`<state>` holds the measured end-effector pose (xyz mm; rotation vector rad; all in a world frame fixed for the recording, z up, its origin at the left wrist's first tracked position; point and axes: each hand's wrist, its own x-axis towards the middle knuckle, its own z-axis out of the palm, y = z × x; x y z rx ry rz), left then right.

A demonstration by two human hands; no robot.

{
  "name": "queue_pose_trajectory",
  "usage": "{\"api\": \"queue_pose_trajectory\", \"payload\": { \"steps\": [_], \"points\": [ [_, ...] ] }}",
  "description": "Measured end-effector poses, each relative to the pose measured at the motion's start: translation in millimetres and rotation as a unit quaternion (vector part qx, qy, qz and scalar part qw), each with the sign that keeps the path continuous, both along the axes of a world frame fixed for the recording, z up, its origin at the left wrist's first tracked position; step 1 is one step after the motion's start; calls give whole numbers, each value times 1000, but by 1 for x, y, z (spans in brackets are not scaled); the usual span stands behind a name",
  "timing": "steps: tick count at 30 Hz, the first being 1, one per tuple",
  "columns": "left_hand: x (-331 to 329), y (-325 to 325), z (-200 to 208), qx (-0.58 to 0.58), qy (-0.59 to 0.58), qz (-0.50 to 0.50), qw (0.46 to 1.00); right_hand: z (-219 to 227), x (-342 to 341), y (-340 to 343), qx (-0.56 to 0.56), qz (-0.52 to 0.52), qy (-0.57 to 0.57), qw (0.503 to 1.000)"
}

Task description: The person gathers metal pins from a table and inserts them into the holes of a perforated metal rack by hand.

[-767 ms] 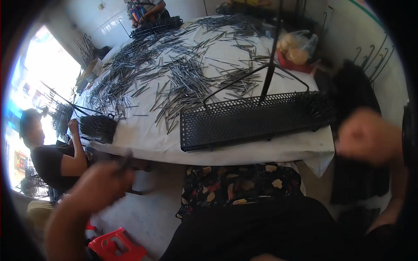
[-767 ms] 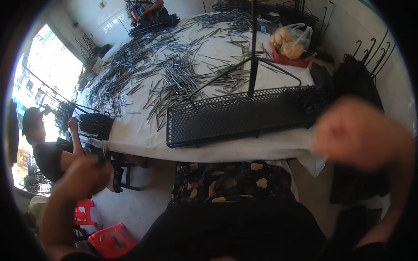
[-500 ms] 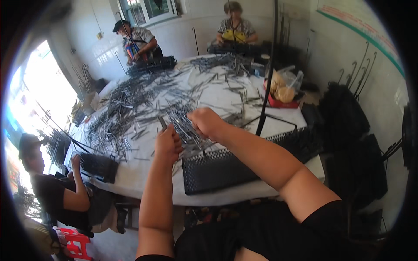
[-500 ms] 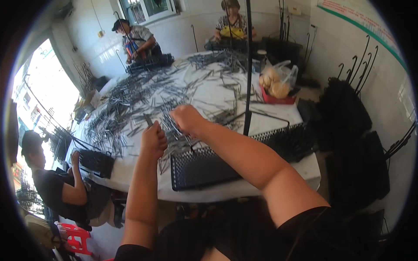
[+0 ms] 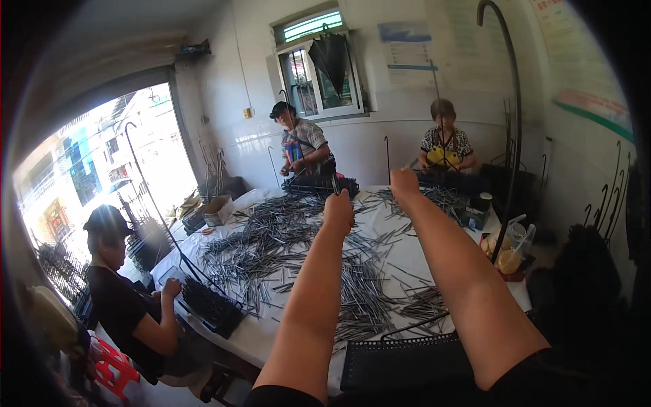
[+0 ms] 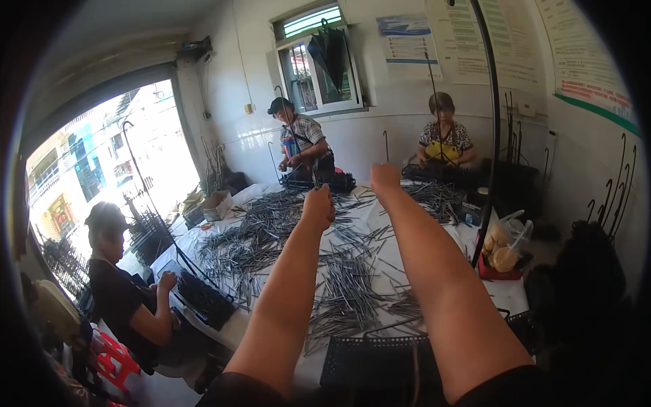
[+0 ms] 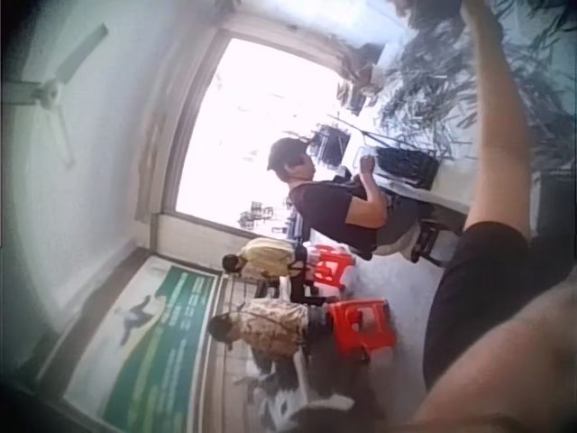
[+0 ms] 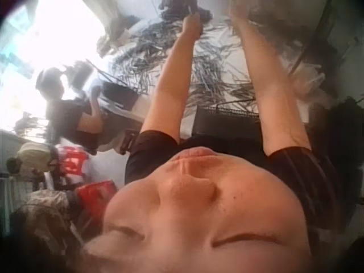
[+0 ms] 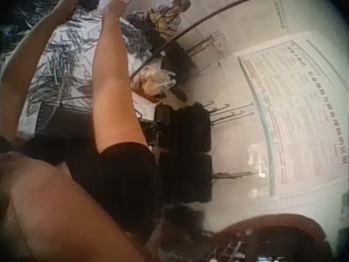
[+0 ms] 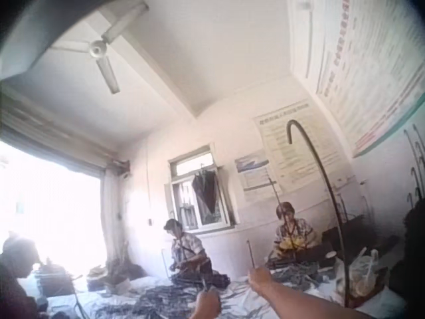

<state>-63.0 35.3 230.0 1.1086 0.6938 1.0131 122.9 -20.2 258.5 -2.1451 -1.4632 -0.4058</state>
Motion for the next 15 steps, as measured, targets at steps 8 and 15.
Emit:
{"api": "queue_pose_trajectory", "payload": {
  "steps": [8, 15],
  "points": [
    [36, -69, -37, 58, 111, -131, 983, -89, 35, -1, 231, 114, 370, 892],
    [-23, -106, -84, -39, 167, -177, 969, -94, -81, -92, 168, 163, 521, 821]
  ]
}}
